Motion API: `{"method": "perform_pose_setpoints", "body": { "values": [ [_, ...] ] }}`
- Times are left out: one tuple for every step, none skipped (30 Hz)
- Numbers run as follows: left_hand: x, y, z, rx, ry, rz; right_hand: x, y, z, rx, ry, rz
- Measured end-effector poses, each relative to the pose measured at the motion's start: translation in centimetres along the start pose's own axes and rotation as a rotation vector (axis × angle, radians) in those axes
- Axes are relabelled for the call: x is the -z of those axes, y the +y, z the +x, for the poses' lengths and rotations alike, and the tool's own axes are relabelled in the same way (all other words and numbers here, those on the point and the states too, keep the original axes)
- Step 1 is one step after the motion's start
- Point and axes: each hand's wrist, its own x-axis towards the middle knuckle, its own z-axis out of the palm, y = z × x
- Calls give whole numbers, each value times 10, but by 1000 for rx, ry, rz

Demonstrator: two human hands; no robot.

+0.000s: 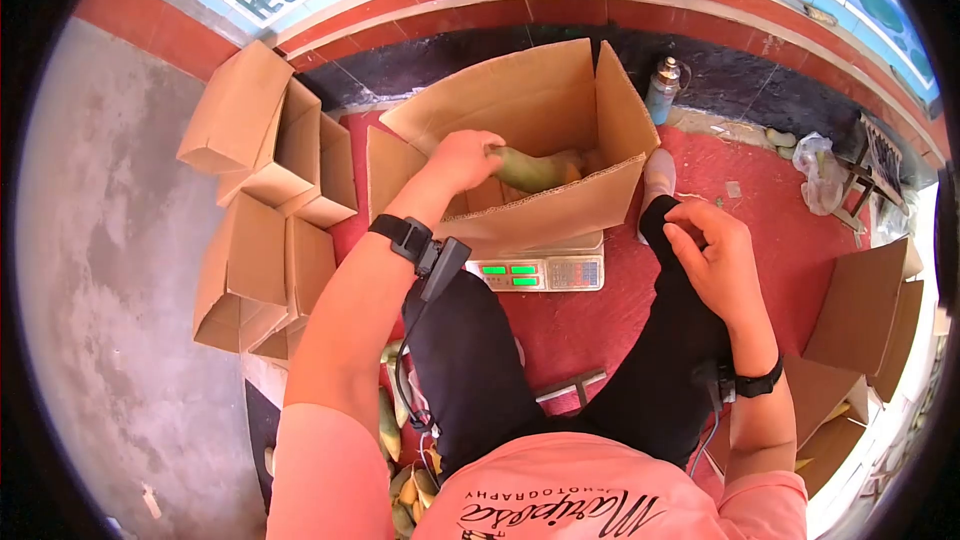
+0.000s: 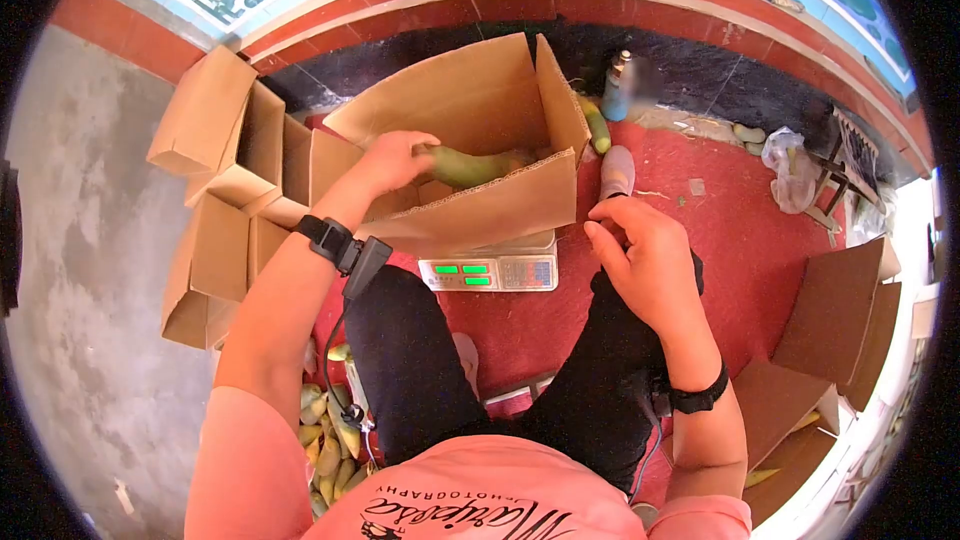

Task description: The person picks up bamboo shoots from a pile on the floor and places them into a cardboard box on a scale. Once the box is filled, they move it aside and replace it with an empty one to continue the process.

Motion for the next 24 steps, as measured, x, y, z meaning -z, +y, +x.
{"method": "perform_pose_setpoints", "body": {
  "values": [
    [0,-4,-3,21,57,74,0,0,0,-11,-4,-7],
    [1,-10,-10,33,61,68,-1,1,0,-5,-17,-6],
    [6,-11,-20,-41,133,52,-2,1,-1,-3,-7,-15],
    [13,-10,-34,-114,205,38,-3,1,-1,1,3,-22],
    [19,-9,-51,-97,210,35,-3,0,0,8,-12,-17],
    [29,-3,-72,-128,321,7,-2,-2,0,-16,-21,-43],
    [34,-1,-93,-154,433,-21,-2,-3,0,-39,-35,-69],
    [34,-5,-114,-127,438,-25,-3,-3,0,-30,-61,-66],
    [33,-10,-136,-89,616,-148,-4,-1,0,-27,-49,-63],
    [31,-18,-160,-42,796,-267,-5,0,-1,-23,-45,-58],
    [25,-31,-184,3,808,-265,-6,3,-1,3,-44,-88],
    [16,-47,-208,95,849,-361,-7,6,-1,22,-38,-134],
    [5,-64,-236,192,893,-456,-8,9,-1,-7,-52,-110],
    [-9,-83,-266,245,910,-454,-9,12,-1,-38,-68,-88],
    [-26,-104,-297,399,815,-456,-9,12,0,-34,-84,-84],
    [-47,-123,-329,550,714,-463,-10,14,-1,-32,-100,-81],
    [-72,-139,-360,597,724,-467,-10,22,0,-18,-110,-74],
    [-102,-151,-392,720,669,-410,-10,23,0,-31,-110,-74],
    [-131,-157,-421,838,607,-355,-9,27,1,-27,-128,-94],
    [-157,-156,-447,877,508,-329,-8,30,2,-23,-140,-115],
    [-171,-146,-466,1022,332,-266,-8,32,2,-17,-169,-117],
    [-201,-148,-491,1009,269,-214,-9,34,2,-17,-163,-127],
    [-234,-154,-516,1117,133,-284,-8,36,3,-18,-151,-138],
    [-253,-154,-533,1130,129,-295,-7,36,4,-16,-168,-142]
  ]
}}
